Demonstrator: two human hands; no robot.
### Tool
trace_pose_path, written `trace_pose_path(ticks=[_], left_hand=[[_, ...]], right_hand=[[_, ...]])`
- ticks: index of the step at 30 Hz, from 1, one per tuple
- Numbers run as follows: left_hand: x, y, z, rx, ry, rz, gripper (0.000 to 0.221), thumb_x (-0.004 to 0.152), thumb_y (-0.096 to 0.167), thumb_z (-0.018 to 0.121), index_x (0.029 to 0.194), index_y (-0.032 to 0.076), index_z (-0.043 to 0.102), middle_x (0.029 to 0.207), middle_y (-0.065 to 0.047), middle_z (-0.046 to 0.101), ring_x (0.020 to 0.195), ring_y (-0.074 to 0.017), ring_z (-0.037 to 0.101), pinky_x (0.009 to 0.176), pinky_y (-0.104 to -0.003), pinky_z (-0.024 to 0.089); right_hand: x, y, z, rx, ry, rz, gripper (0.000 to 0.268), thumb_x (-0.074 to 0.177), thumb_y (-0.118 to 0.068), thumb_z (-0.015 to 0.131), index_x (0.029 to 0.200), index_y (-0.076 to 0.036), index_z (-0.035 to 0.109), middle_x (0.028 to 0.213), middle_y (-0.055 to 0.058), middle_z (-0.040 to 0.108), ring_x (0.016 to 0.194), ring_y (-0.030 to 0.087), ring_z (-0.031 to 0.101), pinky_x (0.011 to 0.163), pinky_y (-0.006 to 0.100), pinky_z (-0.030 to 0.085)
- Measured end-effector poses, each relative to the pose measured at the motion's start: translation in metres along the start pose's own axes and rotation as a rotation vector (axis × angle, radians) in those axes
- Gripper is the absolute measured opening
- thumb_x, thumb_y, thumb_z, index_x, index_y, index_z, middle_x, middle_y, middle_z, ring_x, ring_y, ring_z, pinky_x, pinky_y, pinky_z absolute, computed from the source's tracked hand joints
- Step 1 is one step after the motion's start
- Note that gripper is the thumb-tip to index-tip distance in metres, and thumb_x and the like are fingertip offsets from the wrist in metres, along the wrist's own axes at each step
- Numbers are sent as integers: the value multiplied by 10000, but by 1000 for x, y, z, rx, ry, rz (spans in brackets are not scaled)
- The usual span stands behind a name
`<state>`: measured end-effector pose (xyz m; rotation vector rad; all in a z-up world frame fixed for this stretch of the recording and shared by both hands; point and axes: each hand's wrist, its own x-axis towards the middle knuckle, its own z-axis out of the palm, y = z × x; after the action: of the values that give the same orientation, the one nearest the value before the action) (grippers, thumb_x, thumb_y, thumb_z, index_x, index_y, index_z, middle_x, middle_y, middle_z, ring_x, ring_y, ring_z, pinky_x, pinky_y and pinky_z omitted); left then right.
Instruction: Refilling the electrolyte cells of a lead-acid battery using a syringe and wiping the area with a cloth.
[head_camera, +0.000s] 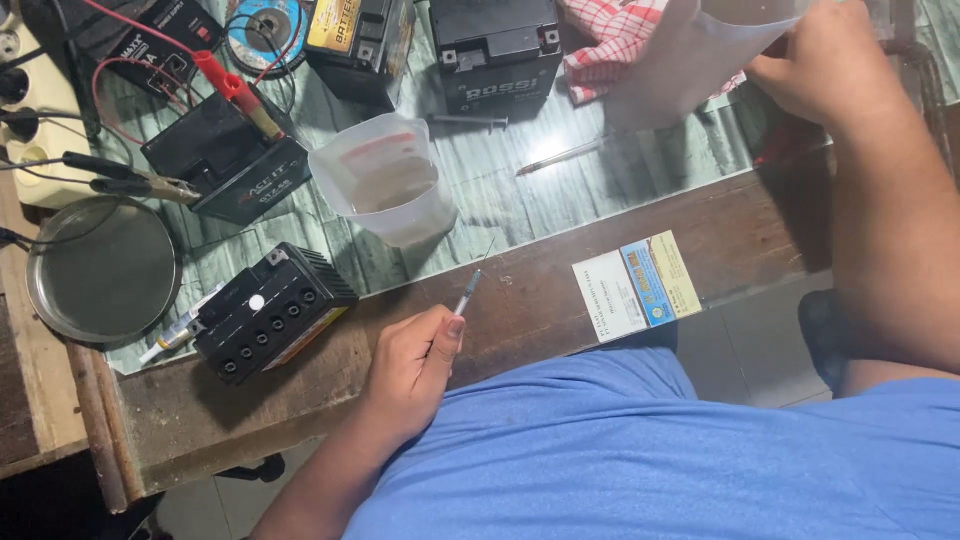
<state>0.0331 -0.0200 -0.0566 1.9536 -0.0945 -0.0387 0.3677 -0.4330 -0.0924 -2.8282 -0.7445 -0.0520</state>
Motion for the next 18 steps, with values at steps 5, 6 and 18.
trace_pose_path(ticks=[5,6,18], left_hand=[[1,-3,1,17,0,6,474,1087,345,388,697,110,520,602,18,506,529,-111,489,507,-276,402],[2,-2,1,13,-6,1,477,1086,356,386,700,110,519,609,20,497,535,-109,480,511,-277,392],[1,-5,4,27,-10,35,453,1088,337,398,718,100,509,650,16,482,569,-119,460,529,-287,378]], right_hand=[[-17,21,0,-61,122,85,212,1101,-243,707,894,-234,755,725,0,630,758,228,613,782,412,430],[-24,12,-10,57,143,83,210,1174,-153,697,979,-156,776,832,12,680,816,170,632,782,358,427],[-80,72,15,-145,292,237,147,1242,-179,771,1173,-85,862,963,45,785,890,216,728,743,343,532]])
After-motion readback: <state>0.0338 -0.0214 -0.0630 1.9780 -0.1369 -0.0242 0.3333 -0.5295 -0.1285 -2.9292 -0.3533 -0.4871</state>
